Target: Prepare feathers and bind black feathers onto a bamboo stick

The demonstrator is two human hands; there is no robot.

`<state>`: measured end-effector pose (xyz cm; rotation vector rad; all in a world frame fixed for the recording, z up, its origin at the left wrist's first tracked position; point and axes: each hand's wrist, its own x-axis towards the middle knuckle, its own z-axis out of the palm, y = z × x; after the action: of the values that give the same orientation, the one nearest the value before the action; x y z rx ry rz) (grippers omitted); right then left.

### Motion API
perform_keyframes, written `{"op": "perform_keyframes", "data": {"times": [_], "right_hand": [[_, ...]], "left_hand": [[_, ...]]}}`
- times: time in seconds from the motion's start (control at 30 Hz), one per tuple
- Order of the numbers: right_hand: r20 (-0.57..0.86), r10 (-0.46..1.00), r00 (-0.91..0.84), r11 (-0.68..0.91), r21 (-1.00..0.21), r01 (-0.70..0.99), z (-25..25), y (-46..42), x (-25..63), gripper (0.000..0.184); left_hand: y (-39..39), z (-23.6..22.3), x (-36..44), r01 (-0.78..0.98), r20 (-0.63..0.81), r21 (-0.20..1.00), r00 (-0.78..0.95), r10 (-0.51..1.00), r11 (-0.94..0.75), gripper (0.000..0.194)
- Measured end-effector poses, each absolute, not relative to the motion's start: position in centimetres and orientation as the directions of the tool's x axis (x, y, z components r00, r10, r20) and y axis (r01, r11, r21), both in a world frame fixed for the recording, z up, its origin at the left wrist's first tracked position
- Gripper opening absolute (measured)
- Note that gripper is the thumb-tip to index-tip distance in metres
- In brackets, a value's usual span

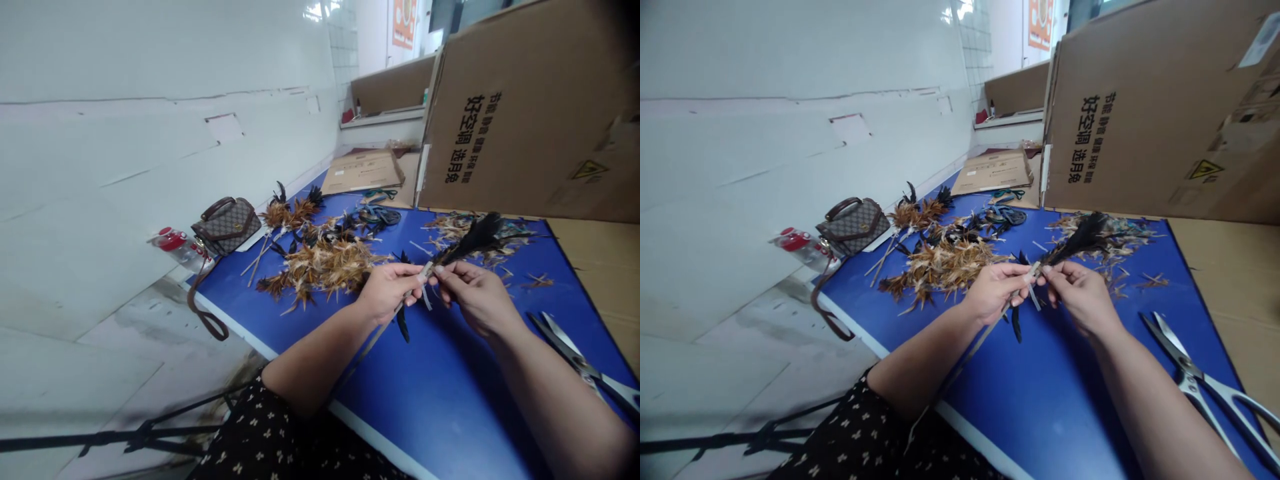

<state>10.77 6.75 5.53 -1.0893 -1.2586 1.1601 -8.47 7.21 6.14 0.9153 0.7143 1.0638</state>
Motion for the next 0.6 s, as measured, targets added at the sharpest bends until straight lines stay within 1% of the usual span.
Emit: {"op": "perform_keyframes", "data": {"times": [0.1, 0.2, 0.43, 0.6], "right_hand": [[0.134, 0.991, -0.005, 0.134, -0.99, -0.049, 5.2, 6.8, 10.7, 0.06], [0.152, 0.988, 0.018, 0.153, -0.985, -0.074, 4.8, 7.0, 10.7, 0.058], [0.155, 0.988, 0.029, 0.157, -0.978, -0.136, 4.4, 7.1, 10.4, 0.057], [0.122, 0.993, -0.002, 0.12, -0.982, -0.149, 4.7, 6.9, 10.2, 0.055]], "left_hand": [[7.2, 6.1, -8.4, -0.378, -0.077, 0.903, 0.328, 0.942, 0.205, 0.042], [7.2, 6.1, -8.4, -0.329, -0.104, 0.919, 0.329, 0.939, 0.217, 0.041], [7.3, 5.5, -8.5, -0.28, -0.058, 0.943, 0.399, 0.915, 0.181, 0.053], [6.9, 5.2, -8.1, -0.253, -0.027, 0.959, 0.375, 0.927, 0.131, 0.06]]}}
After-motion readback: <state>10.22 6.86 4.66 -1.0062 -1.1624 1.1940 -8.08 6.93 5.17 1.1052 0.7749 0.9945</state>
